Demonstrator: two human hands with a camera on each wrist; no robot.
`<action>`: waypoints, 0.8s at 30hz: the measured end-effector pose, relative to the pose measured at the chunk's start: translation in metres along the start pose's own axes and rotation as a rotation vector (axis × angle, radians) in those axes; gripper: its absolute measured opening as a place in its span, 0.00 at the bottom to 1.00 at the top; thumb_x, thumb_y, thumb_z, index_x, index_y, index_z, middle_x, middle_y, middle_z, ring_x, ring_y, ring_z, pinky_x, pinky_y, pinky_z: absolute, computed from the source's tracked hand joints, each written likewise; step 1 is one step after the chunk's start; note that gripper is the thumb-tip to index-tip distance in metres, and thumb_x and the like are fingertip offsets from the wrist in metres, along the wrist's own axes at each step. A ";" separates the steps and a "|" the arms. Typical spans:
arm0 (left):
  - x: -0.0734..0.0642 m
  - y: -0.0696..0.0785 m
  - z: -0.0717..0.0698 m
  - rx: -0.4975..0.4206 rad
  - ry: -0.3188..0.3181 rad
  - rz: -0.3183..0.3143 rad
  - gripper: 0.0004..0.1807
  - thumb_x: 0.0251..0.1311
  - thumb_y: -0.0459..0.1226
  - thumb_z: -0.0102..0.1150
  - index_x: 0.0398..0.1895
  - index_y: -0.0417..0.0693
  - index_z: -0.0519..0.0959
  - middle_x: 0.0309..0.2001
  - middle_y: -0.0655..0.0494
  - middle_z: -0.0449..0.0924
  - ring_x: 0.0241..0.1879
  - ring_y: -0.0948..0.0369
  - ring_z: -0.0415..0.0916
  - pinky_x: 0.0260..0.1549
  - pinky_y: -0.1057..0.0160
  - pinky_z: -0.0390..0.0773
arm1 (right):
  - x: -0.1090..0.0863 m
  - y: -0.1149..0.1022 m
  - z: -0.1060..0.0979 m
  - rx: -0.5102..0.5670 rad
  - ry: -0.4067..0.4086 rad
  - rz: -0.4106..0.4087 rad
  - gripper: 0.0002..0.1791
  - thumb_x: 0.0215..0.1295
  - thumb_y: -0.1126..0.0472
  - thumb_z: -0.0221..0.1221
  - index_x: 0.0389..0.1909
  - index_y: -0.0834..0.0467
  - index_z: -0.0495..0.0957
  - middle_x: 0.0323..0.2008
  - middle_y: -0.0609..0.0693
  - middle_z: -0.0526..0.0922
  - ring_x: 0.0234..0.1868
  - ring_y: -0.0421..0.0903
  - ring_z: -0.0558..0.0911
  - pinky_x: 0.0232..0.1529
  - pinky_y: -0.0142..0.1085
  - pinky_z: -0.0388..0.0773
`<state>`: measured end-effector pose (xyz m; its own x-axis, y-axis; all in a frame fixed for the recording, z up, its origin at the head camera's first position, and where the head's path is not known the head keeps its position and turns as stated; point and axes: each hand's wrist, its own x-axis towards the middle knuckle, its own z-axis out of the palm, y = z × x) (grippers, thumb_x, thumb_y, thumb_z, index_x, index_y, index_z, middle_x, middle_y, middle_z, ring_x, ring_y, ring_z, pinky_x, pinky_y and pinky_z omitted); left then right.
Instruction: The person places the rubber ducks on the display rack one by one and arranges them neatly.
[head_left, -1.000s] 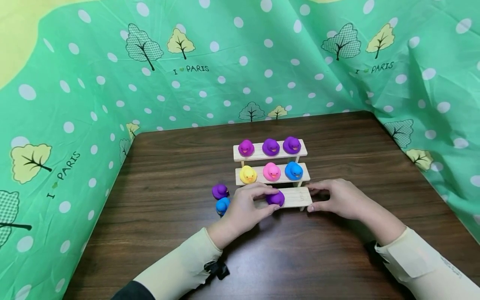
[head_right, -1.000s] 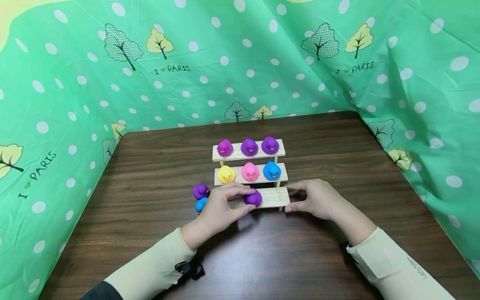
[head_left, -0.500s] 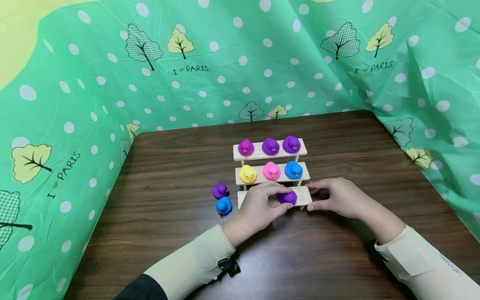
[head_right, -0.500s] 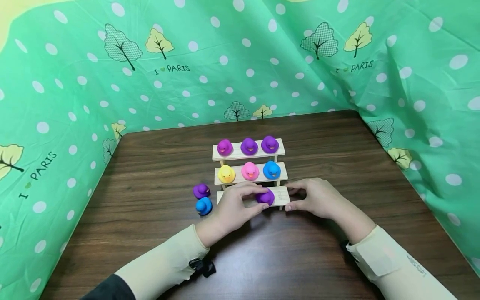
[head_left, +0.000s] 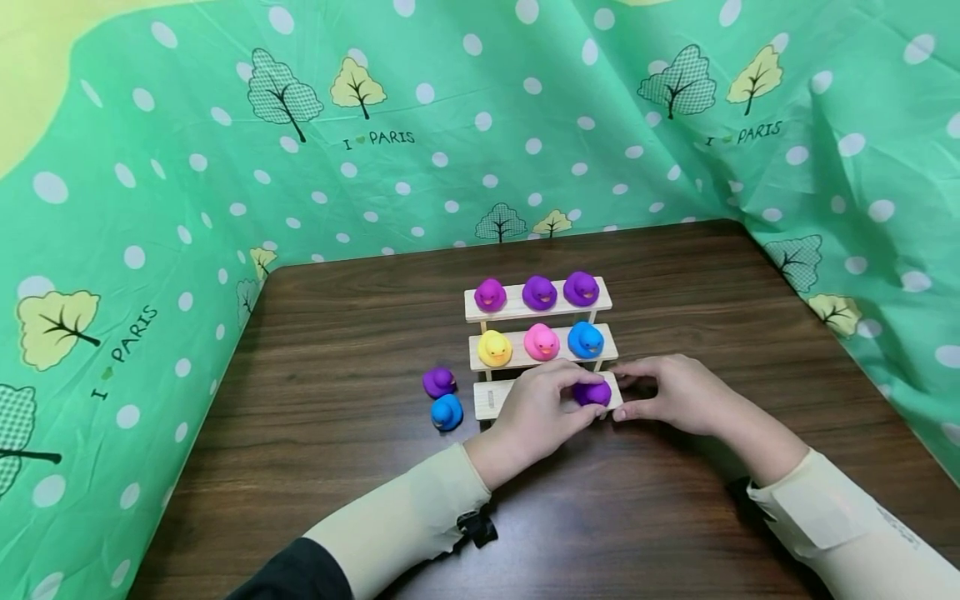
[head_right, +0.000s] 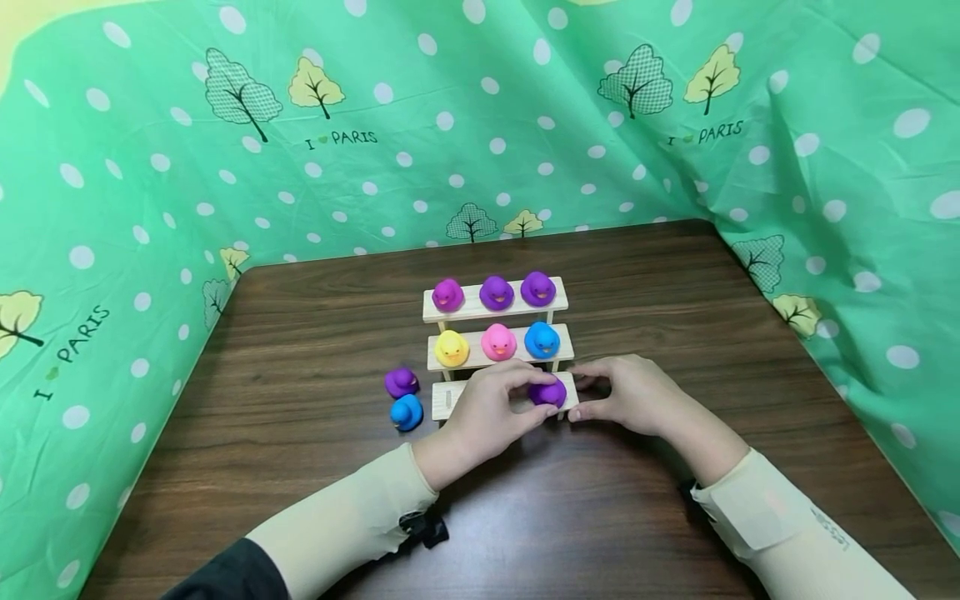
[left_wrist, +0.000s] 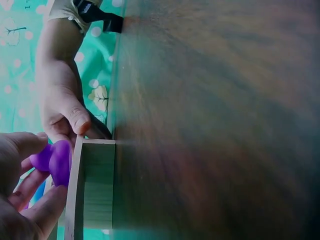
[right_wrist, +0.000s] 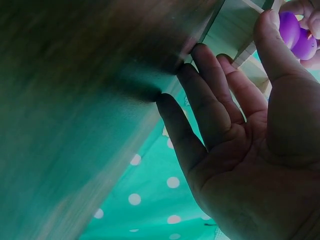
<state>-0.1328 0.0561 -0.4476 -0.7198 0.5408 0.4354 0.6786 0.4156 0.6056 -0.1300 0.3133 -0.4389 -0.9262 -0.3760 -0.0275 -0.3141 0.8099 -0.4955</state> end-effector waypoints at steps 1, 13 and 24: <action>0.001 0.000 0.001 0.009 -0.002 0.002 0.17 0.59 0.43 0.79 0.52 0.55 0.89 0.45 0.68 0.85 0.45 0.75 0.78 0.48 0.82 0.72 | 0.000 0.000 0.000 0.000 0.000 0.001 0.37 0.54 0.38 0.77 0.61 0.53 0.85 0.44 0.39 0.89 0.52 0.48 0.87 0.53 0.55 0.83; 0.005 0.001 0.004 0.110 -0.038 -0.009 0.18 0.61 0.46 0.77 0.53 0.57 0.88 0.47 0.67 0.86 0.48 0.74 0.79 0.49 0.82 0.72 | 0.000 -0.001 0.000 -0.001 0.005 0.001 0.37 0.54 0.39 0.77 0.61 0.54 0.85 0.44 0.40 0.90 0.52 0.49 0.87 0.53 0.55 0.83; 0.002 0.000 0.001 0.121 -0.043 -0.013 0.21 0.61 0.49 0.77 0.56 0.57 0.87 0.52 0.67 0.86 0.52 0.73 0.80 0.54 0.80 0.73 | 0.000 0.000 0.001 0.001 0.007 -0.004 0.37 0.54 0.38 0.77 0.61 0.53 0.85 0.43 0.39 0.90 0.52 0.48 0.87 0.53 0.54 0.83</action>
<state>-0.1340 0.0582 -0.4476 -0.7233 0.5647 0.3975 0.6839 0.5062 0.5254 -0.1302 0.3130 -0.4396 -0.9264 -0.3760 -0.0191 -0.3176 0.8079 -0.4964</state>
